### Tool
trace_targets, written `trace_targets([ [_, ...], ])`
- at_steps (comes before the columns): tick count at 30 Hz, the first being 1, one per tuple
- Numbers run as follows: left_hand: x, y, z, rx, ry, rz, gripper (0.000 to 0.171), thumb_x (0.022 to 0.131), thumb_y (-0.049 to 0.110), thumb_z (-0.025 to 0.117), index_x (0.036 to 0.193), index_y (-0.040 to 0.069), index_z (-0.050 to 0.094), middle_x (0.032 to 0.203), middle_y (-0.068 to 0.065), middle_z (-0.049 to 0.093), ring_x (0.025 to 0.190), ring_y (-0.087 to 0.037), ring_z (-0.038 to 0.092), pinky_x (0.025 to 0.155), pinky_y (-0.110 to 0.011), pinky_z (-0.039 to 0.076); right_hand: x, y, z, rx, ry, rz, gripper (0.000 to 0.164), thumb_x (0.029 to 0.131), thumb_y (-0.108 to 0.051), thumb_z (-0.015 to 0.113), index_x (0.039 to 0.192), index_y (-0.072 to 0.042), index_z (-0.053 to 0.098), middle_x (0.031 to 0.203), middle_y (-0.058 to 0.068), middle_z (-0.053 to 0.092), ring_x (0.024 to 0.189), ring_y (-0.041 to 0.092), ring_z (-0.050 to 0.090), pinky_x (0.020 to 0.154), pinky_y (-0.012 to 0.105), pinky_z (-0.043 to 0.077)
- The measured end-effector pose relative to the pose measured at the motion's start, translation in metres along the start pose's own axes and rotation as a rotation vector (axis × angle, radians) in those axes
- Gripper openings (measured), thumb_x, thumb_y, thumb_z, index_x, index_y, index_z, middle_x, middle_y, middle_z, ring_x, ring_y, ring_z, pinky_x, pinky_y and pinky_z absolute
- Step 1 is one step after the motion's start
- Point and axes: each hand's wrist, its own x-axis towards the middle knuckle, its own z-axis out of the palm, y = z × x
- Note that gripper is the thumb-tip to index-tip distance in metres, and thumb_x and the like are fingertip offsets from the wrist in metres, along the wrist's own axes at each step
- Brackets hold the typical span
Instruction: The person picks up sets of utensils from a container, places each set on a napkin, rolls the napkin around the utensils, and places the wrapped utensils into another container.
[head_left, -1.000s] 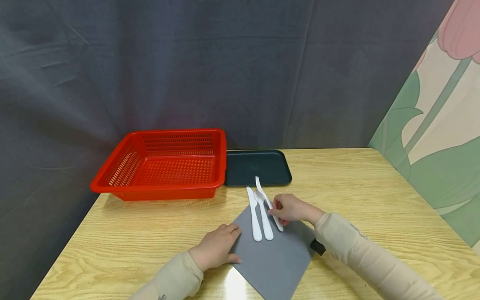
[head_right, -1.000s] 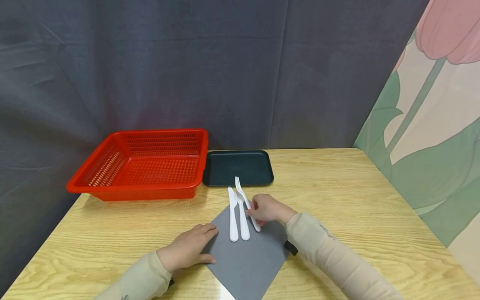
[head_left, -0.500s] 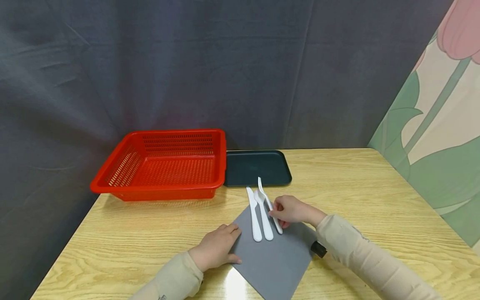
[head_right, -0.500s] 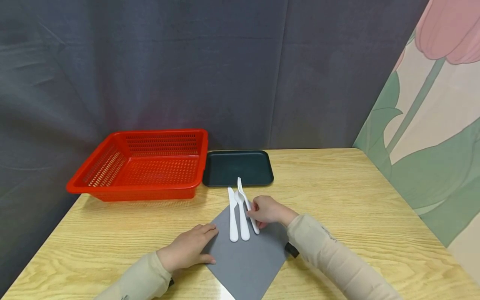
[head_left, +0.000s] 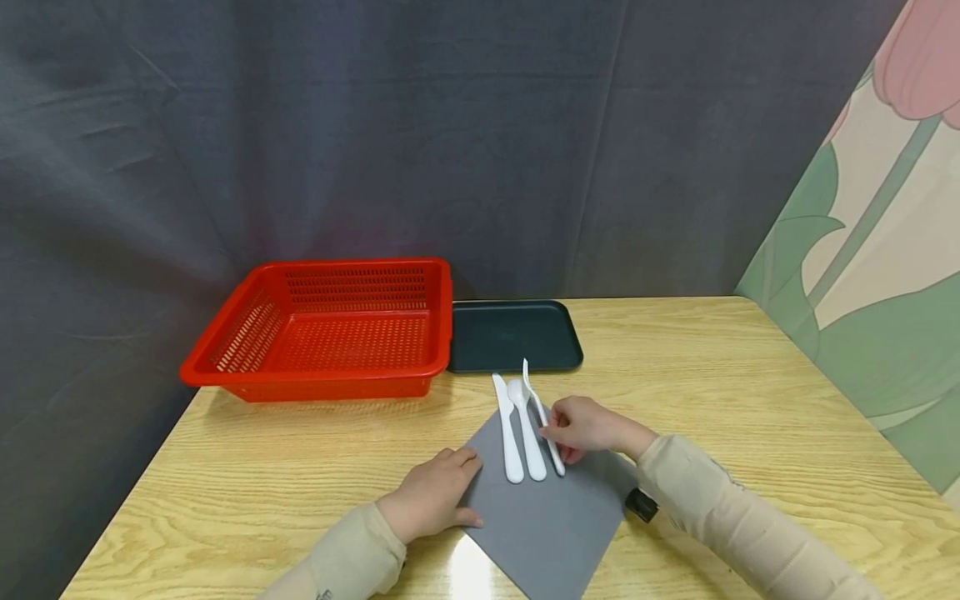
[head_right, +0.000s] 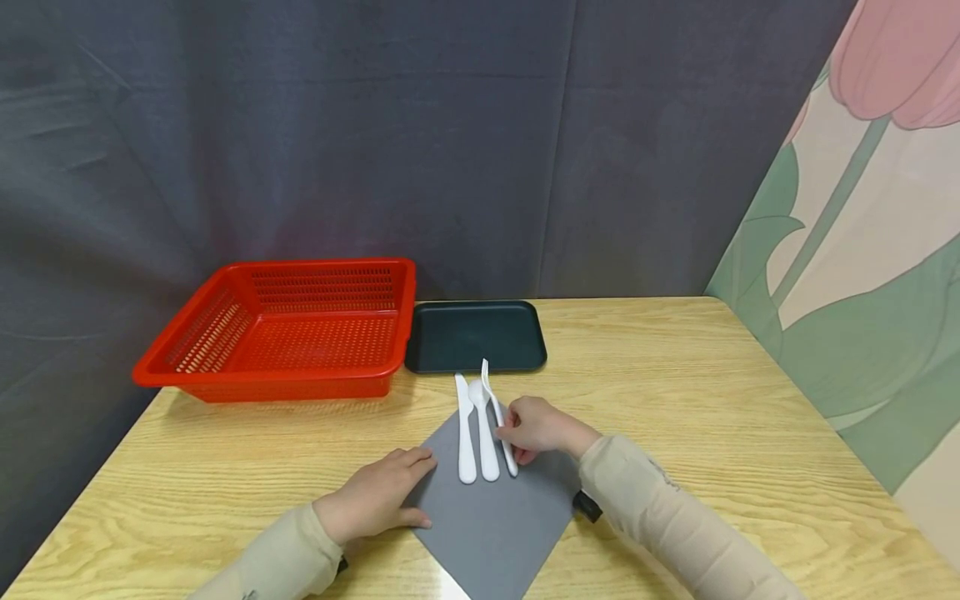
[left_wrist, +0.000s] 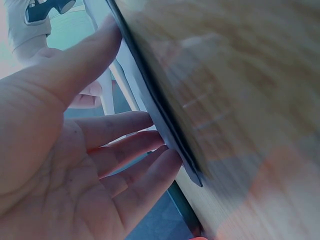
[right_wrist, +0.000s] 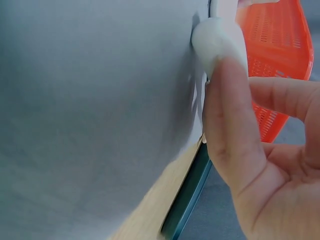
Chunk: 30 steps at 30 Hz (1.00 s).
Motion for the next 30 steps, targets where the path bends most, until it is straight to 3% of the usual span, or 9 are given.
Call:
trace_targets([
  [18, 0.0003, -0.0002, -0.0005, -0.005, -0.006, -0.001, 0.072, 0.073, 0.044, 0.074, 0.127, 0.001, 0.054, 0.129, -0.009, 0.055, 0.111, -0.023, 0.054, 0.086, -0.031, 0.051, -0.0006, 0.0061, 0.0018, 0.099, -0.058, -0.028, 0.018, 0.091, -0.011, 0.055, 0.075, -0.002, 0.053, 0.057, 0.003, 0.057, 0.047, 0.006, 0.055, 0.050, 0.025, 0.053],
  [30, 0.0002, -0.0003, -0.0001, 0.000, -0.004, 0.003, 0.072, 0.073, 0.045, 0.074, 0.127, 0.002, 0.054, 0.129, -0.009, 0.055, 0.111, -0.023, 0.054, 0.085, -0.031, 0.051, 0.0030, 0.0097, 0.0047, 0.115, -0.038, 0.047, 0.018, 0.091, -0.009, 0.052, 0.076, -0.001, 0.056, 0.059, 0.003, 0.057, 0.049, 0.007, 0.056, 0.050, 0.023, 0.052],
])
